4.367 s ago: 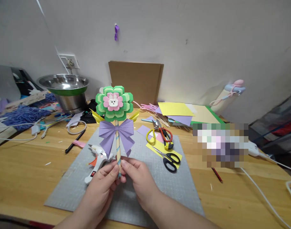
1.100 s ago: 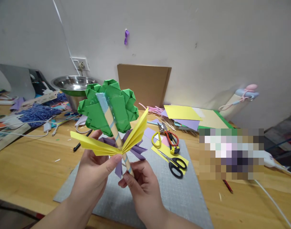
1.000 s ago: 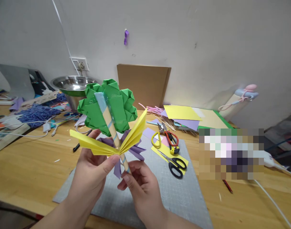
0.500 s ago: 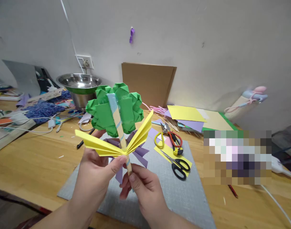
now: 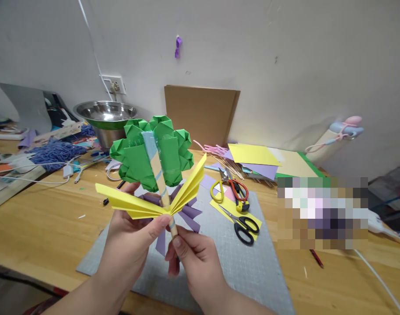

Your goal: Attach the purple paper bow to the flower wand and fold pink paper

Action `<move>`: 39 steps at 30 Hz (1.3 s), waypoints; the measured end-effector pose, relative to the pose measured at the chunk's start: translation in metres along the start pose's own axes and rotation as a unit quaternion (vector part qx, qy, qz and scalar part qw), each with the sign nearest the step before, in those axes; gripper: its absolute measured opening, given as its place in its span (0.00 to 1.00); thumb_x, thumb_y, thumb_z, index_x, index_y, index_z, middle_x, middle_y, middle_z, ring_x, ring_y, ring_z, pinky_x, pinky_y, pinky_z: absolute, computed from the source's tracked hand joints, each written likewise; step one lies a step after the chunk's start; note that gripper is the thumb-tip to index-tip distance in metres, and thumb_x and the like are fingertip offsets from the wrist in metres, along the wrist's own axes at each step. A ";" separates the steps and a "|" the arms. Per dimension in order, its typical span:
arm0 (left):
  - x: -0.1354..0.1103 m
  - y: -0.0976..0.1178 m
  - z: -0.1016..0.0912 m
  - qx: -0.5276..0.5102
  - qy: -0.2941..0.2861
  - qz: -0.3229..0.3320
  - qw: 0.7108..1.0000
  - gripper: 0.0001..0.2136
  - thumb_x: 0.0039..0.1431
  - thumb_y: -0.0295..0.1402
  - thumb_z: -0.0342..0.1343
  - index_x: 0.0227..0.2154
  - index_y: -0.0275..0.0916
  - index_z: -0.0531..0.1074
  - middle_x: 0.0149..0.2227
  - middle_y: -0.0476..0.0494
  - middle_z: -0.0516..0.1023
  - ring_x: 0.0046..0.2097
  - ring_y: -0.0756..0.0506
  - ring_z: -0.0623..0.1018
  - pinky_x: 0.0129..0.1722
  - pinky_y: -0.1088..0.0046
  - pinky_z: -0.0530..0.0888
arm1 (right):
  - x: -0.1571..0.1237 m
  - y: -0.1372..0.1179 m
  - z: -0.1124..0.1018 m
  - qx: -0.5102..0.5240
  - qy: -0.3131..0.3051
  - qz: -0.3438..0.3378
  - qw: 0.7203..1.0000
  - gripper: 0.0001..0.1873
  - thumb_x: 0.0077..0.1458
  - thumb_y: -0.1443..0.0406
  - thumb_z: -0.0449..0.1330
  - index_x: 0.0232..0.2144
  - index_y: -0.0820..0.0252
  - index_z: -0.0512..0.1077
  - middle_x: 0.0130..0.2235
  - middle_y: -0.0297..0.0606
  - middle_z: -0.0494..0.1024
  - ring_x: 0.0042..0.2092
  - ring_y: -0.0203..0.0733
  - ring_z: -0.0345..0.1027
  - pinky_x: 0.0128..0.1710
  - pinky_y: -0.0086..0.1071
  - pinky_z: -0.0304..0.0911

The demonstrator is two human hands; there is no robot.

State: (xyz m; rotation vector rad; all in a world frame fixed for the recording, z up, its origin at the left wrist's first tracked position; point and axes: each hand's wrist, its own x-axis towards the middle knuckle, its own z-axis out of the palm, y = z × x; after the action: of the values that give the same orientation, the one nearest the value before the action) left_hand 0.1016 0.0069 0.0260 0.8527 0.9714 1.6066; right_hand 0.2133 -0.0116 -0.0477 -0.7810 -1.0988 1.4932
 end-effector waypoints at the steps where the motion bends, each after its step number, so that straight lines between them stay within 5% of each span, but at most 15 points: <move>1: 0.000 0.000 0.000 0.001 -0.002 0.001 1.000 0.33 0.40 0.22 0.68 0.48 0.45 0.58 0.29 0.58 0.79 0.20 0.51 0.79 0.21 0.78 0.78 | 0.000 -0.001 0.000 -0.006 0.004 0.001 1.000 0.21 0.57 0.55 0.59 0.19 0.63 0.74 0.20 0.33 0.68 0.19 0.32 0.62 0.21 0.27 0.57; 12: 0.007 -0.009 -0.006 0.036 -0.014 0.007 0.999 0.32 0.41 0.26 0.68 0.51 0.46 0.62 0.32 0.55 0.79 0.35 0.48 0.81 0.35 0.77 0.77 | 0.004 -0.005 0.003 -0.024 0.024 0.018 0.999 0.21 0.56 0.54 0.60 0.20 0.63 0.73 0.19 0.32 0.68 0.20 0.32 0.62 0.21 0.26 0.58; 16: 0.013 -0.015 -0.015 0.083 -0.072 0.017 0.994 0.34 0.43 0.31 0.68 0.54 0.45 0.61 0.44 0.45 0.79 0.49 0.42 0.77 0.47 0.68 0.73 | 0.007 0.000 0.000 0.015 0.043 0.026 0.999 0.18 0.56 0.54 0.60 0.24 0.62 0.74 0.23 0.32 0.70 0.21 0.31 0.64 0.22 0.25 0.60; 19: 0.025 -0.013 -0.041 0.186 -0.101 0.066 0.975 0.34 0.48 0.42 0.63 0.57 0.43 0.57 0.55 0.38 0.72 0.57 0.40 0.70 0.52 0.65 0.68 | 0.011 0.002 -0.005 0.025 0.066 0.041 0.997 0.18 0.57 0.53 0.59 0.27 0.62 0.74 0.24 0.32 0.70 0.21 0.30 0.63 0.20 0.24 0.58; 21: 0.036 -0.009 -0.067 0.386 -0.011 0.115 0.915 0.27 0.59 0.48 0.47 0.57 0.42 0.54 0.54 0.38 0.71 0.55 0.42 0.72 0.48 0.67 0.70 | 0.014 0.003 -0.010 0.028 0.085 0.052 0.995 0.17 0.57 0.53 0.59 0.27 0.62 0.73 0.25 0.32 0.71 0.21 0.30 0.63 0.19 0.23 0.57; 23: 0.044 -0.007 -0.092 0.466 0.030 0.096 0.879 0.21 0.59 0.47 0.47 0.51 0.39 0.60 0.44 0.38 0.74 0.47 0.41 0.74 0.42 0.66 0.70 | 0.017 0.004 -0.014 0.026 0.098 0.060 0.993 0.17 0.57 0.54 0.59 0.27 0.62 0.73 0.25 0.32 0.70 0.21 0.29 0.62 0.19 0.22 0.57; 26: 0.044 -0.011 -0.110 0.569 -0.029 0.040 0.821 0.13 0.52 0.46 0.56 0.30 0.41 0.70 0.27 0.48 0.72 0.31 0.42 0.74 0.31 0.69 0.65 | 0.020 0.006 -0.018 0.019 0.112 0.063 0.992 0.18 0.57 0.54 0.60 0.25 0.63 0.73 0.25 0.32 0.70 0.21 0.29 0.62 0.19 0.22 0.57; 31: 0.027 -0.026 -0.100 0.663 -0.075 0.000 0.745 0.09 0.48 0.40 0.59 0.27 0.42 0.68 0.24 0.48 0.73 0.28 0.42 0.73 0.26 0.71 0.56 | 0.021 0.009 -0.018 0.004 0.125 0.040 0.991 0.16 0.55 0.55 0.61 0.28 0.63 0.75 0.25 0.33 0.72 0.22 0.32 0.63 0.20 0.24 0.59; 36: 0.027 -0.014 -0.115 0.665 -0.079 -0.017 0.743 0.06 0.56 0.37 0.50 0.30 0.41 0.68 0.24 0.46 0.74 0.26 0.41 0.73 0.26 0.71 0.60 | 0.020 0.005 -0.017 0.002 0.133 -0.017 0.991 0.14 0.53 0.56 0.63 0.35 0.60 0.78 0.25 0.33 0.72 0.23 0.34 0.62 0.22 0.29 0.60; 39: 0.030 0.008 -0.126 0.616 -0.064 -0.019 0.785 0.08 0.54 0.40 0.53 0.30 0.41 0.70 0.25 0.48 0.76 0.27 0.43 0.75 0.27 0.72 0.66 | 0.018 0.002 -0.018 0.006 0.128 -0.038 0.991 0.12 0.54 0.56 0.63 0.33 0.58 0.78 0.25 0.34 0.73 0.24 0.36 0.62 0.23 0.30 0.60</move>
State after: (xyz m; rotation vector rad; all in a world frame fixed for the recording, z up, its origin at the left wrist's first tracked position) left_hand -0.0201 0.0132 -0.0179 1.7404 1.9395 0.6714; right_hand 0.2247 0.0097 -0.0548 -0.8863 -0.9164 1.2941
